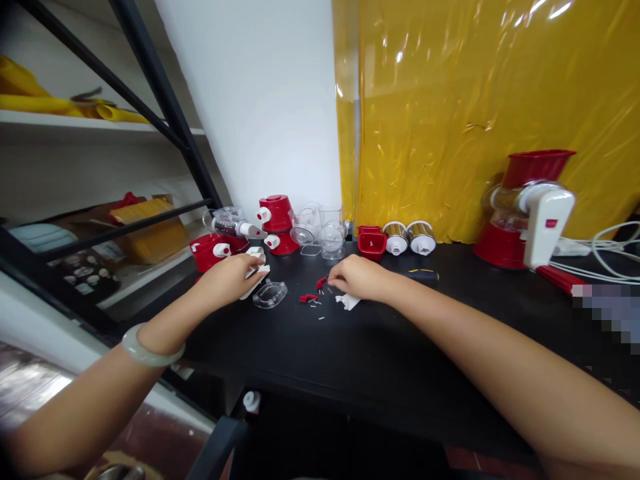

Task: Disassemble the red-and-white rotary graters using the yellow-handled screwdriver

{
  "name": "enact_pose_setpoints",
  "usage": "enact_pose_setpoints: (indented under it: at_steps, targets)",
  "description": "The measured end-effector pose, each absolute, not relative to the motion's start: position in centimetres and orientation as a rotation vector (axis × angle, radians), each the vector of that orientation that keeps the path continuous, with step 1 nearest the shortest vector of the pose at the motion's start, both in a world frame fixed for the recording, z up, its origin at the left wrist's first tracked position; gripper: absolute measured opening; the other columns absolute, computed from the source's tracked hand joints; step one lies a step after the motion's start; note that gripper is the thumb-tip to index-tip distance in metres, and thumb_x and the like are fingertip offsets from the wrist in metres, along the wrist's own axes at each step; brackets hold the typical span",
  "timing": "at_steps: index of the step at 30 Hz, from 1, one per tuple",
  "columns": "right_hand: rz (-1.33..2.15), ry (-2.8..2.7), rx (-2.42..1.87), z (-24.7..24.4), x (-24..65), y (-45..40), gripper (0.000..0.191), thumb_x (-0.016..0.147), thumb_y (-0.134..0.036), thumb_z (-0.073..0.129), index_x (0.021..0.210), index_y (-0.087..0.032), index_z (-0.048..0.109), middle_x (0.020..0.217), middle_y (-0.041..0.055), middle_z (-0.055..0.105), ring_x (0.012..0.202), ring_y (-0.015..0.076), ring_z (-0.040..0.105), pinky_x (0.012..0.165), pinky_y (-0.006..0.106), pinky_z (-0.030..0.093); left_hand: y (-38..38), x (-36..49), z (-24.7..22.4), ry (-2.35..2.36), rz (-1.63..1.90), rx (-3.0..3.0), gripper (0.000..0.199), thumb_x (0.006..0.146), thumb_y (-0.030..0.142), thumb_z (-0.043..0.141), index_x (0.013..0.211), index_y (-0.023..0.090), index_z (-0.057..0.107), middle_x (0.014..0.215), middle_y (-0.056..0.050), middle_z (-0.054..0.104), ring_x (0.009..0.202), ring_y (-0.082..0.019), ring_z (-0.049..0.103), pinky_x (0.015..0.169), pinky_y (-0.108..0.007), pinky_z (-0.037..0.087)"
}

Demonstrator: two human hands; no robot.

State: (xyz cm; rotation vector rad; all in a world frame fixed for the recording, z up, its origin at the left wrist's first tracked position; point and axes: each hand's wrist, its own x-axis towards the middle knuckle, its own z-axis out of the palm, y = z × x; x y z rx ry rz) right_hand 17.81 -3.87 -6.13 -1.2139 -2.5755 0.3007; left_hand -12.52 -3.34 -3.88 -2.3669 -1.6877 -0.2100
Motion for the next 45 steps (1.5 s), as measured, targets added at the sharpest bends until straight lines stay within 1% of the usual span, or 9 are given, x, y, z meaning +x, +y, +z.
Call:
enact_pose_setpoints:
  at_steps: [3, 9, 16, 23, 30, 34, 38, 42, 45]
  targets:
    - [0.402, -2.600, -1.197, -5.0, 19.4, -3.8, 0.027, 0.089, -0.029, 0.057, 0.106, -0.021, 0.076, 0.104, 0.0062, 0.076, 0.089, 0.0198, 0.070, 0.078, 0.027, 0.050, -3.7, -13.1, -4.1, -1.789, -0.075, -2.272, 0.033, 0.085, 0.045, 0.055, 0.102, 0.021, 0.071, 0.100, -0.011, 0.074, 0.091, -0.029, 0.069, 0.072, -0.033, 0.051]
    - [0.532, -2.794, -1.199, -4.0, 20.6, -4.4, 0.056, 0.065, -0.039, 0.082, 0.117, -0.020, 0.072, 0.117, 0.0098, 0.068, 0.110, 0.0280, 0.061, 0.094, 0.034, 0.047, -4.0, -14.9, -4.8, -1.879, -0.029, -2.251, 0.029, 0.084, 0.039, 0.054, 0.099, 0.023, 0.073, 0.095, -0.013, 0.074, 0.087, -0.031, 0.070, 0.069, -0.035, 0.051]
    - [0.511, -2.815, -1.198, -4.9, 19.0, -4.7, 0.029, 0.072, -0.031, 0.076, 0.098, -0.021, 0.074, 0.103, 0.0076, 0.067, 0.096, 0.0241, 0.063, 0.084, 0.032, 0.048, -3.7, -15.6, -5.6, -1.890, -0.074, -2.267, 0.023, 0.081, 0.026, 0.052, 0.085, 0.021, 0.075, 0.088, -0.014, 0.074, 0.087, -0.029, 0.070, 0.076, -0.034, 0.051]
    - [0.495, -2.802, -1.167, -5.0, 18.9, -4.9, 0.040, 0.072, -0.028, 0.075, 0.111, -0.022, 0.069, 0.105, 0.0072, 0.064, 0.093, 0.0232, 0.063, 0.080, 0.031, 0.048, -3.4, -15.6, -6.6, -1.779, -0.087, -2.399, 0.034, 0.088, 0.040, 0.048, 0.096, 0.022, 0.076, 0.094, -0.012, 0.075, 0.087, -0.028, 0.070, 0.077, -0.035, 0.051]
    - [0.509, -2.731, -1.163, -5.2, 19.0, -4.6, 0.029, 0.070, -0.030, 0.076, 0.096, -0.020, 0.066, 0.100, 0.0068, 0.068, 0.090, 0.0228, 0.063, 0.077, 0.031, 0.048, -3.5, -15.2, -6.5, -1.784, 0.006, -2.262, 0.031, 0.089, 0.035, 0.050, 0.095, 0.017, 0.074, 0.100, -0.017, 0.073, 0.095, -0.032, 0.068, 0.080, -0.037, 0.051]
    - [0.519, -2.584, -1.169, -2.5, 20.0, -5.3, 0.030, 0.072, -0.039, 0.074, 0.093, -0.020, 0.065, 0.099, 0.0057, 0.071, 0.092, 0.0225, 0.066, 0.080, 0.030, 0.049, -5.9, -14.4, -5.1, -1.779, -0.189, -2.273, 0.037, 0.092, 0.042, 0.047, 0.109, 0.019, 0.072, 0.108, -0.014, 0.072, 0.099, -0.032, 0.067, 0.079, -0.037, 0.051]
    - [0.419, -2.344, -1.219, 1.7, 18.8, -6.3, 0.032, 0.070, -0.046, 0.076, 0.086, -0.021, 0.065, 0.088, 0.0042, 0.072, 0.082, 0.0205, 0.067, 0.075, 0.031, 0.050, -9.2, -12.7, -4.2, -1.796, -0.576, -2.458, 0.044, 0.090, 0.053, 0.050, 0.113, 0.021, 0.070, 0.111, -0.010, 0.073, 0.094, -0.027, 0.070, 0.083, -0.036, 0.053]
    - [0.492, -2.108, -1.190, 3.3, 12.8, -5.2, 0.033, 0.068, -0.041, 0.081, 0.080, -0.019, 0.061, 0.081, 0.0058, 0.071, 0.076, 0.0199, 0.065, 0.071, 0.033, 0.052, -11.1, -10.4, -5.0, -1.632, -1.118, -2.680, 0.062, 0.089, 0.055, 0.054, 0.140, 0.022, 0.046, 0.124, -0.012, 0.067, 0.111, -0.026, 0.065, 0.091, -0.038, 0.054]
    - [0.613, -2.027, -1.232, 2.2, 7.2, -3.0, 0.029, 0.077, -0.041, 0.077, 0.086, -0.019, 0.059, 0.079, 0.0061, 0.070, 0.073, 0.0188, 0.065, 0.065, 0.033, 0.053, -10.3, -9.9, -6.4, -1.572, -1.332, -2.708, 0.064, 0.090, 0.048, 0.056, 0.141, 0.019, 0.032, 0.128, -0.016, 0.062, 0.110, -0.025, 0.066, 0.088, -0.039, 0.056]
